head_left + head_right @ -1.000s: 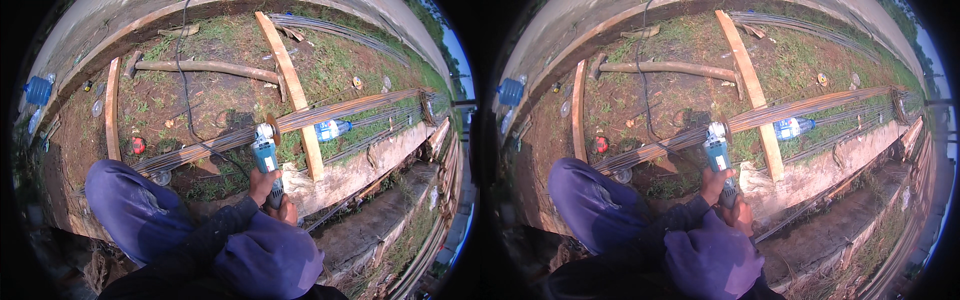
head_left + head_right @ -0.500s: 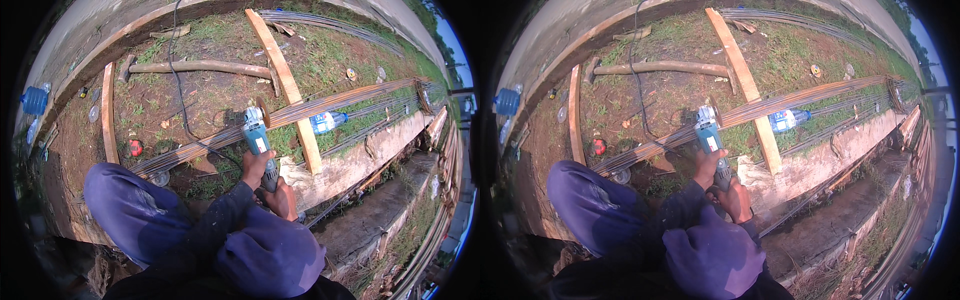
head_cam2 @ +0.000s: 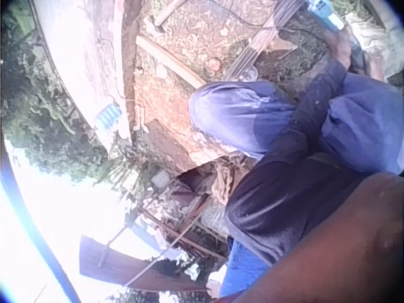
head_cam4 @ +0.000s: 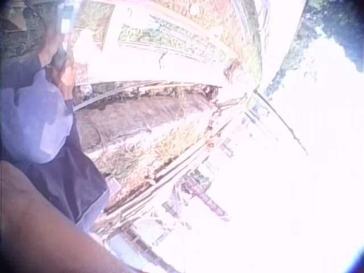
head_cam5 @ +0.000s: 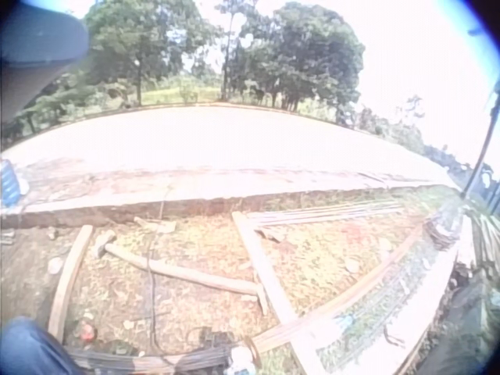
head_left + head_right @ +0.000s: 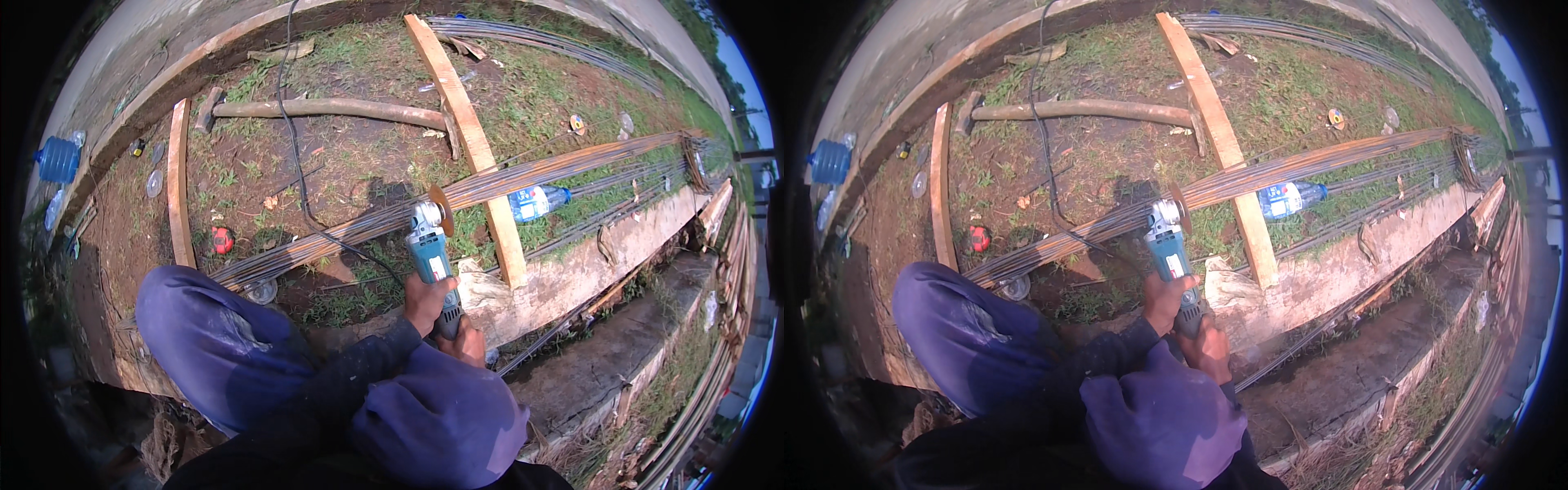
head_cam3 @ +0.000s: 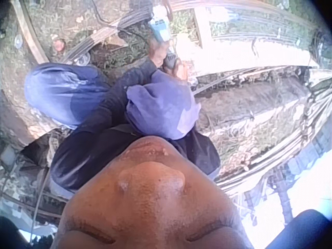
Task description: The person measures a bundle of metal rods with a tape measure, marks the cut line, and uses an angle grinder to cut the rods. The cut pieces are separated and set aside.
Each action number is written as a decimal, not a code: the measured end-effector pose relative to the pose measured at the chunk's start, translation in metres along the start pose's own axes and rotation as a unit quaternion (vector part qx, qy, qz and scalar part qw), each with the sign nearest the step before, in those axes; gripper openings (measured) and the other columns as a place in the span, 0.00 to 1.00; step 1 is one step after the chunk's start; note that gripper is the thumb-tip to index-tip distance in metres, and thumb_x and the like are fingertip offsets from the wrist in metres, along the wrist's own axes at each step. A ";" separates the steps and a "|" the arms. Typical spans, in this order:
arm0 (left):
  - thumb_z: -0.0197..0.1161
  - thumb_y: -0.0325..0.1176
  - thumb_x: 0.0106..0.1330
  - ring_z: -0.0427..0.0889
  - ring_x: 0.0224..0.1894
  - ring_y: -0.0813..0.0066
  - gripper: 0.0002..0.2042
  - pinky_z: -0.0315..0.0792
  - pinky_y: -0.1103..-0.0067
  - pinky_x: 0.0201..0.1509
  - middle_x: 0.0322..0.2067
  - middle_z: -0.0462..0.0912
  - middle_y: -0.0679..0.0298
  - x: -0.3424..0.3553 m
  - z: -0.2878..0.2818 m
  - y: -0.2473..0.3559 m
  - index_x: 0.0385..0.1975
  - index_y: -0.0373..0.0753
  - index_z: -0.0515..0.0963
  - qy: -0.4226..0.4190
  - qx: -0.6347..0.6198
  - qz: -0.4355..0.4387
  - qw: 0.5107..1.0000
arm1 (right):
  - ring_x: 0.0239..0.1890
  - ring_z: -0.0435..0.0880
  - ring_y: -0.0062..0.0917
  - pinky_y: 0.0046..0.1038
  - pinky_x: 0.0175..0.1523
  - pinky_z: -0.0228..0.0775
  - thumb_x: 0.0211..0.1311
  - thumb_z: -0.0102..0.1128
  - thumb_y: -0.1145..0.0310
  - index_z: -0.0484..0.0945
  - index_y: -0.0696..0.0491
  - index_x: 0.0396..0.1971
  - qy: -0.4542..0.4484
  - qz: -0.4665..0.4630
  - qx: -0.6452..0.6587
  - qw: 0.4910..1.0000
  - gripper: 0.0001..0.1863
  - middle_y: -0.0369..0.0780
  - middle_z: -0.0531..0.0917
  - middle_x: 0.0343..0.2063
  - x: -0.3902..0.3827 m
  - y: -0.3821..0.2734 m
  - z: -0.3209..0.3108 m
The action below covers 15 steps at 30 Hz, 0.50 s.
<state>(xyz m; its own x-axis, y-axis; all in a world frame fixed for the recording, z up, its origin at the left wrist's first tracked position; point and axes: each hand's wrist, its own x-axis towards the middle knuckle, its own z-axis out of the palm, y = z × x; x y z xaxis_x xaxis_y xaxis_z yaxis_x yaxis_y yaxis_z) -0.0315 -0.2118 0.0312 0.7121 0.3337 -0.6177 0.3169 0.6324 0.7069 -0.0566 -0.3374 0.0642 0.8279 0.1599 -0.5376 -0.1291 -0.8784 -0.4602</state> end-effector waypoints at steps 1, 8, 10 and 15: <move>0.70 0.29 0.54 0.77 0.31 0.78 0.11 0.72 0.76 0.36 0.30 0.79 0.67 0.000 0.000 -0.003 0.34 0.36 0.77 0.000 -0.003 0.008 1.000 | 0.35 0.84 0.59 0.49 0.41 0.75 0.49 0.71 0.63 0.75 0.64 0.36 0.002 0.000 0.000 1.000 0.22 0.61 0.83 0.27 -0.001 0.001 -0.001; 0.69 0.30 0.55 0.78 0.32 0.78 0.11 0.72 0.76 0.37 0.30 0.79 0.67 0.011 -0.004 -0.012 0.34 0.36 0.78 -0.002 0.003 0.021 1.000 | 0.35 0.84 0.58 0.49 0.41 0.75 0.49 0.71 0.62 0.75 0.63 0.36 0.001 -0.013 0.028 1.000 0.22 0.60 0.83 0.27 0.004 0.002 0.000; 0.69 0.31 0.55 0.78 0.31 0.79 0.11 0.72 0.76 0.37 0.30 0.79 0.67 0.013 -0.002 -0.010 0.34 0.36 0.77 -0.010 0.002 0.029 1.000 | 0.35 0.84 0.58 0.49 0.41 0.75 0.49 0.70 0.62 0.75 0.64 0.36 -0.001 -0.015 0.030 0.999 0.22 0.60 0.83 0.27 0.006 0.002 -0.002; 0.72 0.31 0.54 0.77 0.29 0.81 0.10 0.72 0.77 0.34 0.28 0.79 0.69 0.025 -0.001 0.005 0.31 0.38 0.77 0.035 0.013 0.036 0.999 | 0.34 0.84 0.57 0.49 0.41 0.76 0.49 0.68 0.63 0.75 0.65 0.36 -0.001 -0.032 0.014 0.999 0.21 0.60 0.83 0.27 0.019 -0.014 -0.003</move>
<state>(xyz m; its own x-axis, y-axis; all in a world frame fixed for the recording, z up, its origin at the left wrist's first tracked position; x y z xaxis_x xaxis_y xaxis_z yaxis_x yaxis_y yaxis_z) -0.0131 -0.1997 0.0189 0.6877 0.4264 -0.5876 0.2843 0.5866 0.7584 -0.0376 -0.3233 0.0629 0.8337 0.2157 -0.5083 -0.0915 -0.8539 -0.5124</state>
